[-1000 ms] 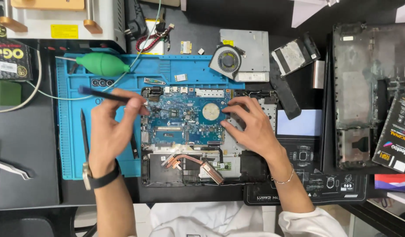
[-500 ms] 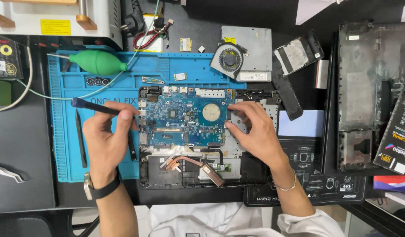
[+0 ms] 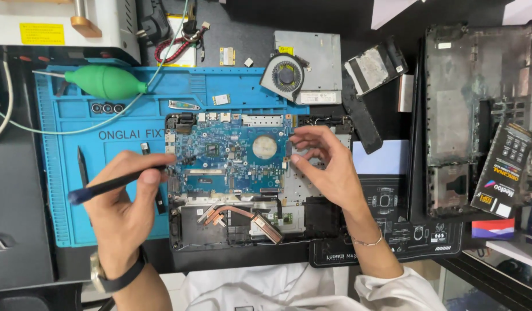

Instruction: The person works on a disassembled laptop on a repair mat, aligning the cooling fan and heatsink assembly onto the motherboard and using a screwdriver to drive screws and secure the assembly, repositioning parts as they work.

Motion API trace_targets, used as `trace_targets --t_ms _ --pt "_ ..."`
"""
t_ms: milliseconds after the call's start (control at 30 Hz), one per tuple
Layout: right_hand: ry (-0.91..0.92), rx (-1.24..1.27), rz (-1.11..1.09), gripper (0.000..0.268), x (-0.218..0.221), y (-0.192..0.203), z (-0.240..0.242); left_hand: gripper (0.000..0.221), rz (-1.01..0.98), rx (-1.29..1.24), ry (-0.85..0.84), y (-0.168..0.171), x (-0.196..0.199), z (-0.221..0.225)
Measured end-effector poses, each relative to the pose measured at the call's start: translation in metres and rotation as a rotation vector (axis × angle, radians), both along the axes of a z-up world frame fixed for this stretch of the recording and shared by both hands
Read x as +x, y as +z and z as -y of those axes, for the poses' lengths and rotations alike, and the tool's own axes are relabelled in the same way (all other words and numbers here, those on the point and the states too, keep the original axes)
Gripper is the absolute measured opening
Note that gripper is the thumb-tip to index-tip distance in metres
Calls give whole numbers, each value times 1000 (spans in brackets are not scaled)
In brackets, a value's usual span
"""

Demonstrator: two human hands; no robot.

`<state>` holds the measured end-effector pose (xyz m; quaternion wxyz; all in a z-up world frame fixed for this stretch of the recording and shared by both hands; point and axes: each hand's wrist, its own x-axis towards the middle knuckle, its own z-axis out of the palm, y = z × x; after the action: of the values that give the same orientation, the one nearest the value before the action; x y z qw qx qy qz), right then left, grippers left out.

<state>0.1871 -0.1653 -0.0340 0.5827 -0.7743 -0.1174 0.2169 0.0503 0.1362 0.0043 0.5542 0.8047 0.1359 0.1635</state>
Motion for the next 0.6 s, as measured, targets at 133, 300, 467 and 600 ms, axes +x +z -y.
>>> trace_targets --t_ms 133,300,467,600 --pt "-31 161 -111 46 -4 -6 4 20 38 -121 37 8 -14 9" --pt "-119 264 -189 50 -4 -14 -1 21 78 -172 113 -7 -31 8" --pt "-137 252 -158 56 -2 -25 -4 17 74 -361 275 -33 -48 8" --pt "-143 157 -151 59 1 -28 -3 16 61 -333 347 -33 -59 1"
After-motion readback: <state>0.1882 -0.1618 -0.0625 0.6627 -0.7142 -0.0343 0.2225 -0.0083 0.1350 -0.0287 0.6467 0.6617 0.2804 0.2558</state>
